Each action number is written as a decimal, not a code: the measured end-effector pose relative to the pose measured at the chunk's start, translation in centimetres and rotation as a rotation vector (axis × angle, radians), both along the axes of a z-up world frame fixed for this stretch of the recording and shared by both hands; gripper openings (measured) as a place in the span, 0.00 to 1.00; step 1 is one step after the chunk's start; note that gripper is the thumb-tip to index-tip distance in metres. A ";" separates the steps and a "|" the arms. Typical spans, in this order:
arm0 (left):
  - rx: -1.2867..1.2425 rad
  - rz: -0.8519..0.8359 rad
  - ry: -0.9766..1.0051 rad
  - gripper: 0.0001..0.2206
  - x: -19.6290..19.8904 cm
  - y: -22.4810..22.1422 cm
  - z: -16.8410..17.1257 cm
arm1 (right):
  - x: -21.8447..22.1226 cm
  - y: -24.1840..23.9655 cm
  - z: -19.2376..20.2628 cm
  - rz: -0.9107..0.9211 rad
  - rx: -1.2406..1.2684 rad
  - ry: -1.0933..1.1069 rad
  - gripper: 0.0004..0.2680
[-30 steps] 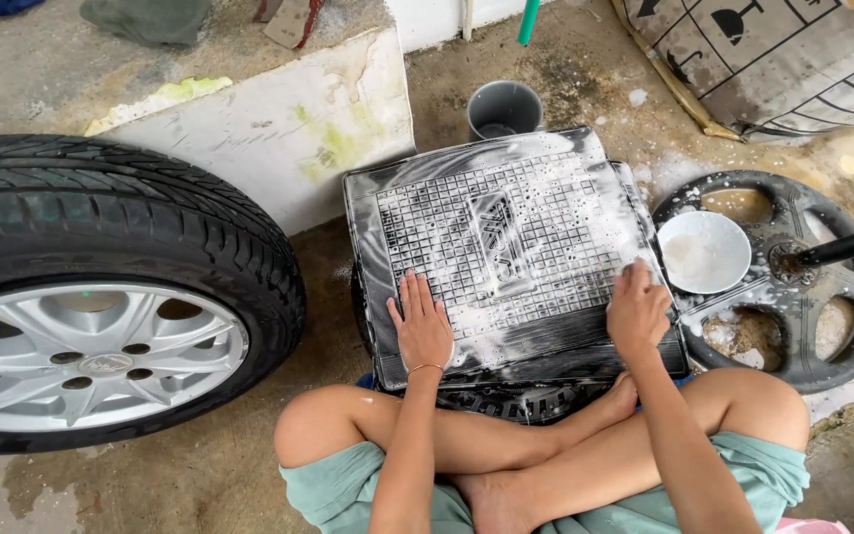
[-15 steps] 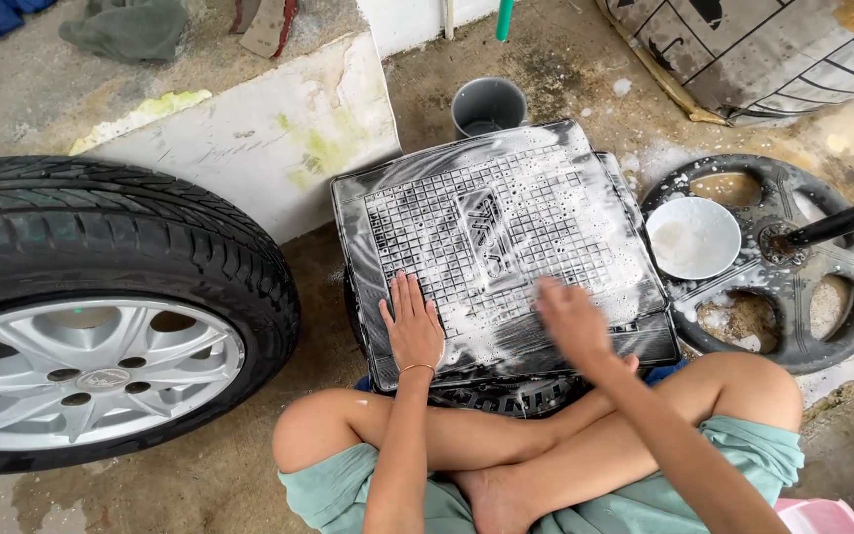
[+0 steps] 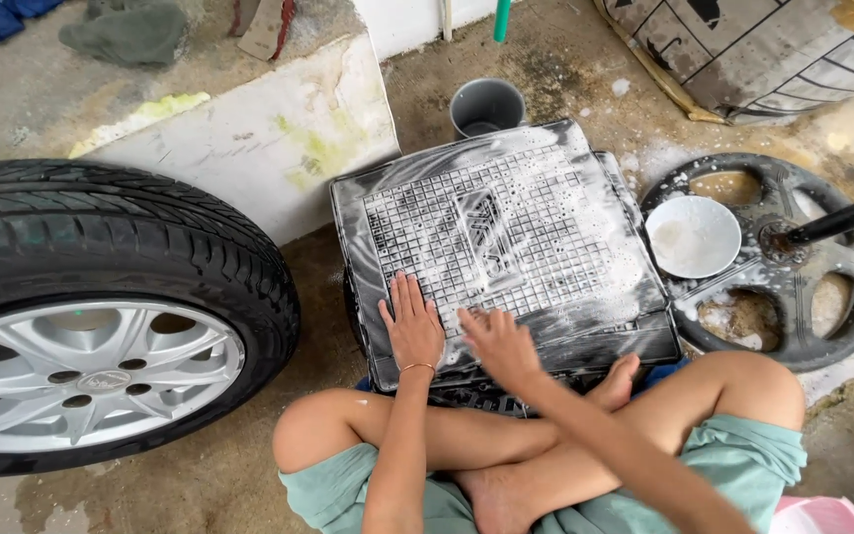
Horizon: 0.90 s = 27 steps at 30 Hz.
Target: The person scrubs a black car floor mat with soap and water using a sponge. They sit on the floor and work on the mat, which is placed on top of another mat. A car tire is visible nearby.
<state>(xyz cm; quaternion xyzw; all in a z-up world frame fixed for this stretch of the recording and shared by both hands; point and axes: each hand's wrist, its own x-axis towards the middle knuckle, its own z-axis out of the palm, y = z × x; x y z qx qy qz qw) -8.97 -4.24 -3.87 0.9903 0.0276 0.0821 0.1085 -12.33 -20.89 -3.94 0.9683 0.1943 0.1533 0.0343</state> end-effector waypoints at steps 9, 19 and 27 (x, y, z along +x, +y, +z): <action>0.017 0.024 0.028 0.26 0.3 -0.4 0.7 | 4.9 -18.6 1.8 -0.882 0.240 0.348 0.21; 0.000 0.000 0.025 0.26 0.6 0.3 0.5 | 0.1 0.6 7.0 -0.112 -0.070 0.443 0.18; 0.001 0.000 0.010 0.25 0.3 0.0 0.7 | 3.1 -14.9 5.1 -0.702 0.060 0.389 0.18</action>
